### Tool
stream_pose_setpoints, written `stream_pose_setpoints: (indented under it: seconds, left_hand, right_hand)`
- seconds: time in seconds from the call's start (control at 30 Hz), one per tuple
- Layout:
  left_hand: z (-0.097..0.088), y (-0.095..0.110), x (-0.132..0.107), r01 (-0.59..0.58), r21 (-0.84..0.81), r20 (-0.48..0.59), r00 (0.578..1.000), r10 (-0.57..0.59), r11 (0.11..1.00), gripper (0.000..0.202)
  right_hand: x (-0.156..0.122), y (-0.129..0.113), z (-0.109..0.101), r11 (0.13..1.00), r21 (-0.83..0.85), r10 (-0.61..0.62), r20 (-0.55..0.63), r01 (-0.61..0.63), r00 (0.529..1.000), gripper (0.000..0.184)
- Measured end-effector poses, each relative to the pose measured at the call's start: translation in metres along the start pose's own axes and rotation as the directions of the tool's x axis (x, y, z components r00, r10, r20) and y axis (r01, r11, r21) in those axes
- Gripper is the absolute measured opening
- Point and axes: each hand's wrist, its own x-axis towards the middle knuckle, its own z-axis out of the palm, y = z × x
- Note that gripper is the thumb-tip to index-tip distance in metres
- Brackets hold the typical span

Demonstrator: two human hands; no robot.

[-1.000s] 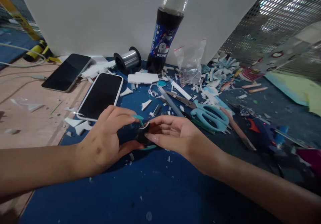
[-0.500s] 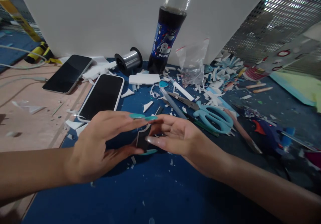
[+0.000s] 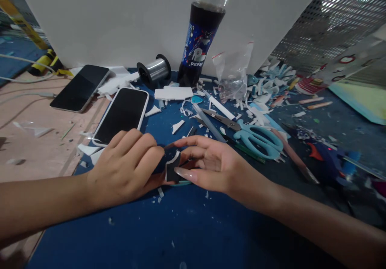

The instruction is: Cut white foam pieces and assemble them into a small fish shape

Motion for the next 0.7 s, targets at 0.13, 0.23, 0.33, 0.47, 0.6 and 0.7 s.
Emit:
stream_pose_setpoints:
  seconds: [0.13, 0.23, 0.33, 0.47, 0.6, 0.7]
  left_hand:
    - [-0.003, -0.001, 0.004, -0.104, 0.055, 0.037, 0.994, 0.102, 0.993, 0.026]
    - [-0.003, 0.000, 0.005, -0.124, 0.036, 0.036, 0.992, 0.123, 0.992, 0.030]
    - [-0.003, 0.001, 0.005, -0.131, 0.037, 0.039, 0.991, 0.130, 0.991, 0.027]
    - [-0.003, 0.001, 0.005, -0.143, 0.031, 0.033, 0.989, 0.142, 0.989, 0.029]
    - [-0.001, -0.001, 0.004, -0.127, 0.000, 0.035, 0.991, 0.126, 0.992, 0.027]
    - [0.001, -0.005, 0.003, -0.059, -0.100, 0.039, 0.997, 0.063, 0.993, 0.027]
  right_hand:
    - [-0.002, -0.002, 0.003, 0.988, -0.148, -0.044, -0.008, 0.043, 0.999, 0.043]
    - [-0.003, -0.003, 0.003, 0.980, -0.191, -0.071, -0.023, 0.065, 0.997, 0.042]
    - [-0.002, -0.001, 0.002, 0.978, -0.194, -0.077, -0.020, 0.072, 0.997, 0.042]
    - [-0.002, -0.002, 0.005, 0.970, -0.231, -0.078, -0.002, 0.075, 0.997, 0.043]
    - [-0.012, -0.013, -0.002, 0.867, -0.490, -0.137, -0.064, 0.089, 0.988, 0.043]
    - [-0.025, -0.023, -0.026, 0.500, -0.866, -0.273, -0.162, -0.004, 0.948, 0.034]
